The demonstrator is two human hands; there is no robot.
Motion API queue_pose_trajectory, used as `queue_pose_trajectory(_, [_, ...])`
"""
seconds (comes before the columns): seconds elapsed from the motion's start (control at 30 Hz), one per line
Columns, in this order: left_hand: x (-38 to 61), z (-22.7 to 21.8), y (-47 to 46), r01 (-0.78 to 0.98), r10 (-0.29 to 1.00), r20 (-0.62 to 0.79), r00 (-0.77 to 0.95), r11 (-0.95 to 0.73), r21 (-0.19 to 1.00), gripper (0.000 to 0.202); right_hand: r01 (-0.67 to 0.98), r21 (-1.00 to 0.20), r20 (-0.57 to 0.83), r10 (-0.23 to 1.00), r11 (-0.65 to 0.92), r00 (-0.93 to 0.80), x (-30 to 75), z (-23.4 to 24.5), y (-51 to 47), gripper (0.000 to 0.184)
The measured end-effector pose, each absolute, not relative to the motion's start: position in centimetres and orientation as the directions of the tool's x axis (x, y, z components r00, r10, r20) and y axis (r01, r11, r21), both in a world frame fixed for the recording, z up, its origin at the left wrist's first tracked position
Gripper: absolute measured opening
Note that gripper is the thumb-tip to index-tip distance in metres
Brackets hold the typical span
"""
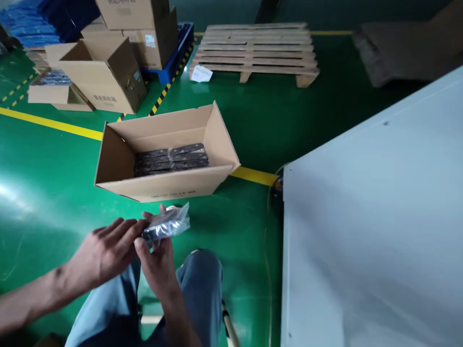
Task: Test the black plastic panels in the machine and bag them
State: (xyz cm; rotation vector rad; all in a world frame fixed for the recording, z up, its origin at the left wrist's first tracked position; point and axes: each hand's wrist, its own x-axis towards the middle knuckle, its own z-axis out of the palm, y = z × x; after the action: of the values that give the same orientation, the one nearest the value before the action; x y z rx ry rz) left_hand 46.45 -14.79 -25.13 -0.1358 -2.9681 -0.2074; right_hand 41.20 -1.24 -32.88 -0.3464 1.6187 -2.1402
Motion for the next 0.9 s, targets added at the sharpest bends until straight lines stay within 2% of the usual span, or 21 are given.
queue_pose_trajectory(0.07, [49.9, -25.1, -12.8, 0.101, 0.063, 0.154, -0.986, 0.963, 0.252, 0.048, 0.227, -0.955, -0.113, -0.475, -0.191, -0.873, 42.8, -31.0, -0.1, 0.060])
queue_pose_trajectory(0.13, [52.6, -24.6, -12.0, 0.002, -0.055, 0.107, -0.993, 0.883, 0.470, 0.050, 0.272, -0.946, -0.167, -0.455, -0.176, -0.875, 44.3, -29.8, 1.5, 0.056])
queue_pose_trajectory(0.2, [54.7, -24.0, -11.6, -0.186, -0.238, -0.026, -0.971, 0.682, 0.708, 0.047, 0.325, -0.931, -0.228, -0.434, -0.165, -0.871, 45.8, -29.0, 3.1, 0.059])
queue_pose_trajectory(0.23, [55.6, -23.9, -11.3, -0.289, -0.298, -0.145, -0.943, 0.524, 0.801, 0.044, 0.340, -0.927, -0.247, -0.424, -0.159, -0.871, 46.5, -28.6, 3.7, 0.061])
queue_pose_trajectory(0.27, [56.5, -23.9, -10.9, -0.389, -0.301, -0.293, -0.907, 0.338, 0.857, 0.044, 0.335, -0.929, -0.248, -0.408, -0.158, -0.879, 47.1, -28.3, 4.2, 0.062])
queue_pose_trajectory(0.3, [57.4, -23.9, -10.3, -0.482, -0.234, -0.444, -0.865, 0.136, 0.866, 0.050, 0.313, -0.936, -0.232, -0.391, -0.159, -0.891, 47.7, -27.9, 4.6, 0.063])
queue_pose_trajectory(0.33, [58.3, -24.1, -9.5, -0.561, -0.104, -0.565, -0.819, -0.060, 0.825, 0.058, 0.287, -0.944, -0.207, -0.384, -0.163, -0.900, 48.2, -27.6, 4.9, 0.063])
queue_pose_trajectory(0.4, [59.8, -24.6, -7.8, -0.666, 0.168, -0.654, -0.737, -0.342, 0.663, 0.076, 0.271, -0.945, -0.167, -0.445, -0.181, -0.880, 49.0, -27.1, 5.3, 0.065])
queue_pose_trajectory(0.43, [60.5, -24.7, -7.0, -0.687, 0.241, -0.655, -0.716, -0.415, 0.597, 0.081, 0.279, -0.943, -0.159, -0.491, -0.182, -0.856, 49.2, -26.8, 5.5, 0.066])
queue_pose_trajectory(0.5, [61.6, -24.9, -5.9, -0.680, 0.235, -0.659, -0.715, -0.455, 0.576, 0.080, 0.270, -0.950, -0.148, -0.538, -0.155, -0.830, 49.6, -26.3, 6.1, 0.065])
queue_pose_trajectory(0.6, [62.4, -24.7, -5.5, -0.583, -0.038, -0.651, -0.758, -0.406, 0.703, 0.073, 0.102, -0.993, -0.069, -0.400, -0.062, -0.914, 50.1, -25.6, 6.9, 0.063])
queue_pose_trajectory(0.7, [62.6, -24.7, -5.6, -0.450, -0.274, -0.541, -0.795, -0.332, 0.829, 0.071, -0.068, -0.994, 0.044, -0.257, 0.085, -0.965, 51.0, -24.8, 7.3, 0.065])
queue_pose_trajectory(0.77, [62.7, -24.8, -5.5, -0.391, -0.320, -0.465, -0.825, -0.271, 0.880, 0.068, -0.125, -0.978, 0.085, -0.229, 0.165, -0.970, 51.8, -24.3, 7.4, 0.049])
queue_pose_trajectory(0.83, [62.9, -24.8, -5.1, -0.354, -0.311, -0.406, -0.860, -0.210, 0.911, 0.068, -0.154, -0.965, 0.106, -0.220, 0.214, -0.970, 52.6, -23.8, 7.3, 0.031])
queue_pose_trajectory(0.9, [63.0, -24.7, -4.8, -0.328, -0.290, -0.358, -0.888, -0.148, 0.933, 0.068, -0.171, -0.952, 0.121, -0.201, 0.255, -0.972, 53.1, -23.4, 7.2, 0.020])
